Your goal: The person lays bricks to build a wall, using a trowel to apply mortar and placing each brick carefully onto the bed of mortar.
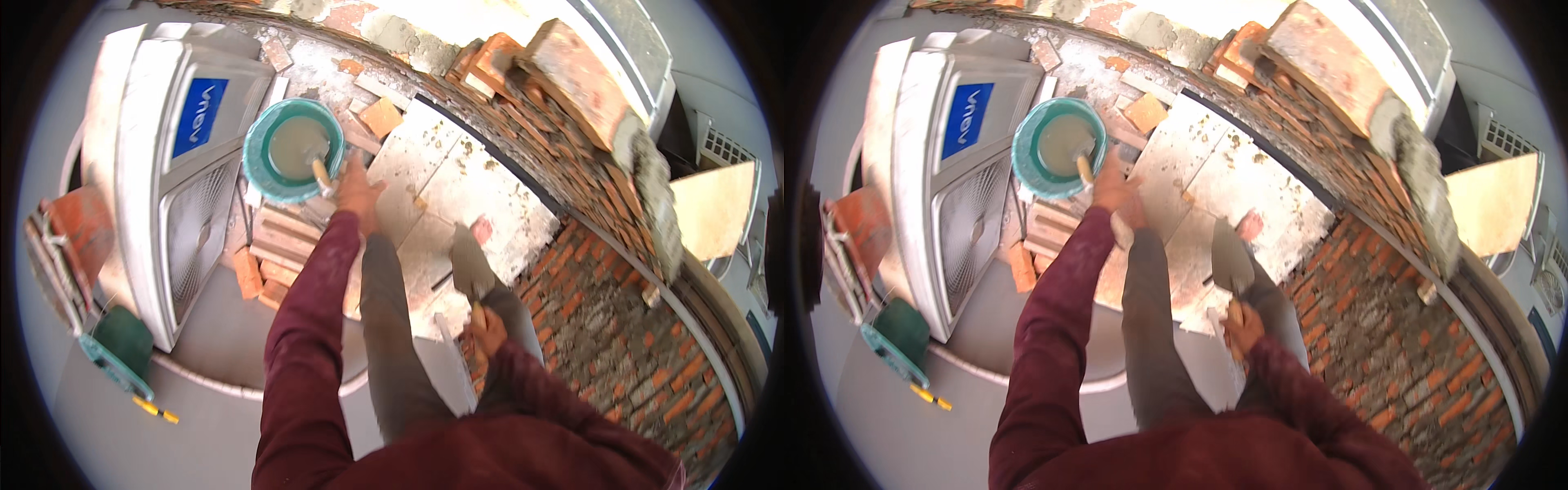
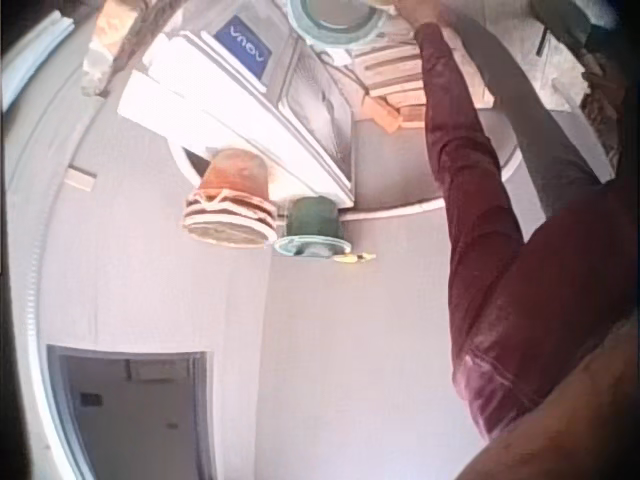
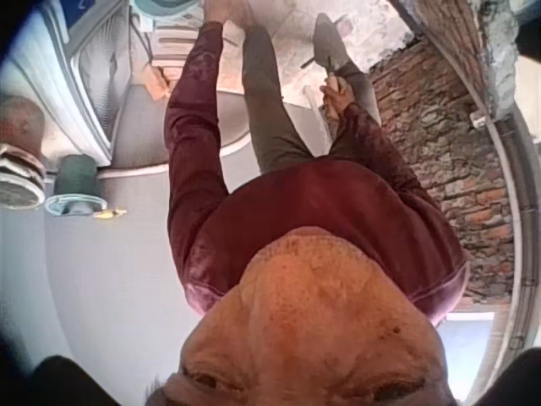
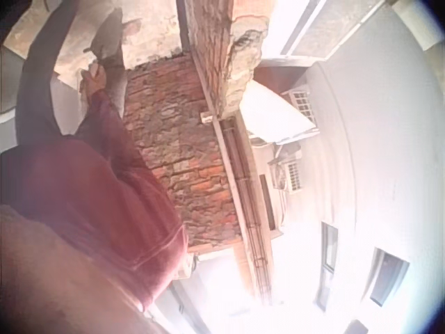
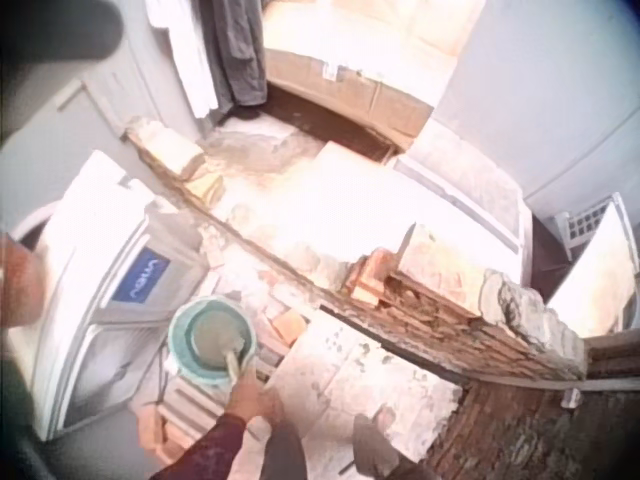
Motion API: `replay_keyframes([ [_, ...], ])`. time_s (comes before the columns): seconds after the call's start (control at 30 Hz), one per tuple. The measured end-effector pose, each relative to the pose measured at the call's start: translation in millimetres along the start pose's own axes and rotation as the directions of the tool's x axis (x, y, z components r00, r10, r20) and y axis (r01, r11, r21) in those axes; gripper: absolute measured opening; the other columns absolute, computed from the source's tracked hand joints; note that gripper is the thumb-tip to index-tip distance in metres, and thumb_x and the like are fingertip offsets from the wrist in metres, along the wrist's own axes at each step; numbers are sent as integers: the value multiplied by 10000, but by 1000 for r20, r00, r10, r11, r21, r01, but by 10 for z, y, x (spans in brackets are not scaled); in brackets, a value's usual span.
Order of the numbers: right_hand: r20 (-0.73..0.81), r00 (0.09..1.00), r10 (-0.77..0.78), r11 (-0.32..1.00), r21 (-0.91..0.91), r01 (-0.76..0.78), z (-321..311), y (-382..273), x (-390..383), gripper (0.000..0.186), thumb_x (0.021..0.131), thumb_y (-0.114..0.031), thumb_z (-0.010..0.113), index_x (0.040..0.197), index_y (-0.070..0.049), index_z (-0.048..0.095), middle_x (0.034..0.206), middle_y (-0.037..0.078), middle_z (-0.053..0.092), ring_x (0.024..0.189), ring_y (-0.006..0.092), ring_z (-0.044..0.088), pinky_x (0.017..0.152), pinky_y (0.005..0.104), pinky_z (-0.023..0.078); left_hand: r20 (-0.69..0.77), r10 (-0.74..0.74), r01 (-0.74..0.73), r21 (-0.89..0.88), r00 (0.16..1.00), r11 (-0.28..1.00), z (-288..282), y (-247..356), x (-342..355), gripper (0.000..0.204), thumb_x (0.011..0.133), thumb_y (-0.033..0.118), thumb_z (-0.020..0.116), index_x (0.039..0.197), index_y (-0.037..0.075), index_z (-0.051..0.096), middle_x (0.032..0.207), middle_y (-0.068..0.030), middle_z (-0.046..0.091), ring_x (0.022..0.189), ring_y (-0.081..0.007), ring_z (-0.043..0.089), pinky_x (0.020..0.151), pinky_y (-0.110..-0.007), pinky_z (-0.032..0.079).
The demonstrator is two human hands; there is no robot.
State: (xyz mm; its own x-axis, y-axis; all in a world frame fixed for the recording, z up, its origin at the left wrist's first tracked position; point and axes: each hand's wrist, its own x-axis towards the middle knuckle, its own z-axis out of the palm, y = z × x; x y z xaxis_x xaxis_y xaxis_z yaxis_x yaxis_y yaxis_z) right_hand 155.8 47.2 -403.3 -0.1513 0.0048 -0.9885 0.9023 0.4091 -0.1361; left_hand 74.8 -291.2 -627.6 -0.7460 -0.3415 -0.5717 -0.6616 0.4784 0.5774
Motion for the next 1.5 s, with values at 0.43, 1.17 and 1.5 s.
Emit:
replay_keyframes([
  [0.43, -46, 982, 181, 982, 64, -178, -414, 354, 592, 373, 830, -64, 657, 1145, -9, 466, 711, 54, 546, 541, 134, 547, 469, 300, 460, -173, -810, 782, -211, 561, 586, 1863, -13, 2554, 1377, 570, 516, 840, 1458, -89, -20, 1410, -240, 329, 1325, -361, 358, 1080, -432, 349],
  [1.17, -478, 862, -167, 296, 810, 507, -491, -242, -1735, 451, 755, -4, 780, 1108, -38, 501, 955, 66, 643, 816, 130, 642, 702, 296, 554, 866, 500, -971, -101, 22, 217, -536, 4160, -2554, 947, 592, 146, 798, 1384, -28, 310, 1355, -220, 356, 1250, -426, 351, 1055, -475, 352],
  [1.5, -730, 679, -74, 12, 680, 733, -1457, 68, -1986, 558, 769, 16, 741, 1220, 9, 411, 1043, 112, 618, 925, 155, 637, 779, 311, 552, 752, 624, -953, 19, 212, 301, 378, 4859, -3355, 1189, 552, 443, 887, 1400, -103, 256, 1248, -249, 462, 1157, -396, 465, 997, -457, 374],
])
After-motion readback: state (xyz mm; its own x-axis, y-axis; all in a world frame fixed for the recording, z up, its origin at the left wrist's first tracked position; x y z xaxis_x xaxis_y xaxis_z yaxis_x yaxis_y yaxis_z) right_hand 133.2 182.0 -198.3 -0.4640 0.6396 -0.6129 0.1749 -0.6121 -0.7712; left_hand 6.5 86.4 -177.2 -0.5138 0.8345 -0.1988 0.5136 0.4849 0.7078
